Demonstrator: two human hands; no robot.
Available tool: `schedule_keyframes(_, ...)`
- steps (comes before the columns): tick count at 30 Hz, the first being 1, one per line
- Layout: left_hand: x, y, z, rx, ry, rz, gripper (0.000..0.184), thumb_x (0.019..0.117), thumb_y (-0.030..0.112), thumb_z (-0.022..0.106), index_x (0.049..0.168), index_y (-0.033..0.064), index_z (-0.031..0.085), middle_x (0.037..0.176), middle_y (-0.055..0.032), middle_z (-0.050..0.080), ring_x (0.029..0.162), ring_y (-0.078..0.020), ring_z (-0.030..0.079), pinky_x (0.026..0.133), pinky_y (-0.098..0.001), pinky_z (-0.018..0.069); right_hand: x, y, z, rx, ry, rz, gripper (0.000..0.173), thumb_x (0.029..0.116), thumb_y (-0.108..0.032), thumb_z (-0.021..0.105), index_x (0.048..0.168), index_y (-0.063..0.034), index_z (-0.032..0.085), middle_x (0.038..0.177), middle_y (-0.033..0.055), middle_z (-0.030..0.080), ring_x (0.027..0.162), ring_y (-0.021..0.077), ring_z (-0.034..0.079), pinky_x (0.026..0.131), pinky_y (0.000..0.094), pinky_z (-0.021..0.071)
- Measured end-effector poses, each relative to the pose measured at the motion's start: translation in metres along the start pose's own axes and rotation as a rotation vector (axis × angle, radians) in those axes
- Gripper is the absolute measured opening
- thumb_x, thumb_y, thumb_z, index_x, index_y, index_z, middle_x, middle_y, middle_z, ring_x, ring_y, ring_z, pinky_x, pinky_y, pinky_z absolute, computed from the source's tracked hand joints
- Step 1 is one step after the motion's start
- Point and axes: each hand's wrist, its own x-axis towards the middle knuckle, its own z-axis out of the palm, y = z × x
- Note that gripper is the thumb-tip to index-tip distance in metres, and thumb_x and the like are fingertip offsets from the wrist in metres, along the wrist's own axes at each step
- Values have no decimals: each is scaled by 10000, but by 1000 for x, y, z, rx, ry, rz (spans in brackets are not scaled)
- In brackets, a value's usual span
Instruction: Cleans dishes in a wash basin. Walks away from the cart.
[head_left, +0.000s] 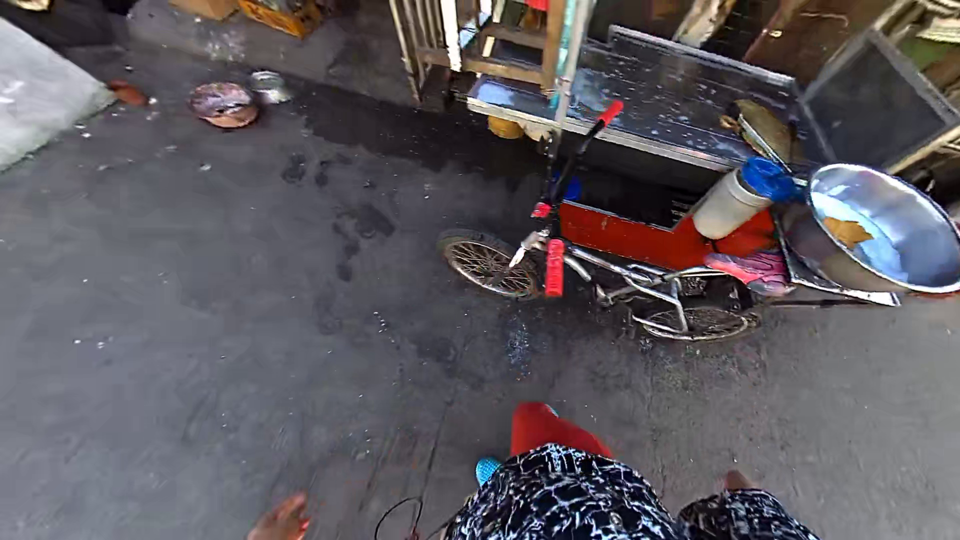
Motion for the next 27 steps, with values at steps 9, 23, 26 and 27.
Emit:
schedule_keyframes(9, 178, 194, -110, -45, 138, 247, 398, 1086, 86, 463, 1470, -22, 475, 1466, -276, 500, 1250, -332, 579, 1023, -479, 477, -92, -393, -225, 127, 770, -38, 440, 1086, -160, 379, 1410, 122, 475, 1471, 328, 477, 1421, 420, 439, 1164, 551, 354)
schedule_keyframes(23, 244, 92, -183, -320, 255, -620, 455, 1090, 204, 460, 1499, 3, 461, 1415, -330, 519, 1221, -436, 565, 1008, -606, 450, -247, -1083, -69, -781, -59, -1079, 422, 1053, -182, 538, 1432, 3, 545, 1455, 280, 523, 1258, 389, 594, 1069, 519, 475)
schedule_keyframes(26, 222, 72, -138, -357, 29, -735, 465, 1111, 210, 442, 1383, -166, 472, 1309, -407, 534, 1142, -466, 578, 976, -600, 459, -233, -1158, -22, -774, -165, -923, 411, 1058, -156, 524, 1436, 7, 537, 1456, 243, 541, 1310, 330, 570, 1108, 466, 453)
schedule_keyframes(27, 226, 61, -123, -236, -77, -725, 415, 1097, 169, 465, 1282, -195, 542, 1223, -418, 581, 1100, -491, 601, 959, -609, 473, -224, -1177, -13, -739, -160, -847, 411, 1063, -154, 514, 1443, 3, 529, 1453, 239, 544, 1310, 327, 567, 1104, 469, 453)
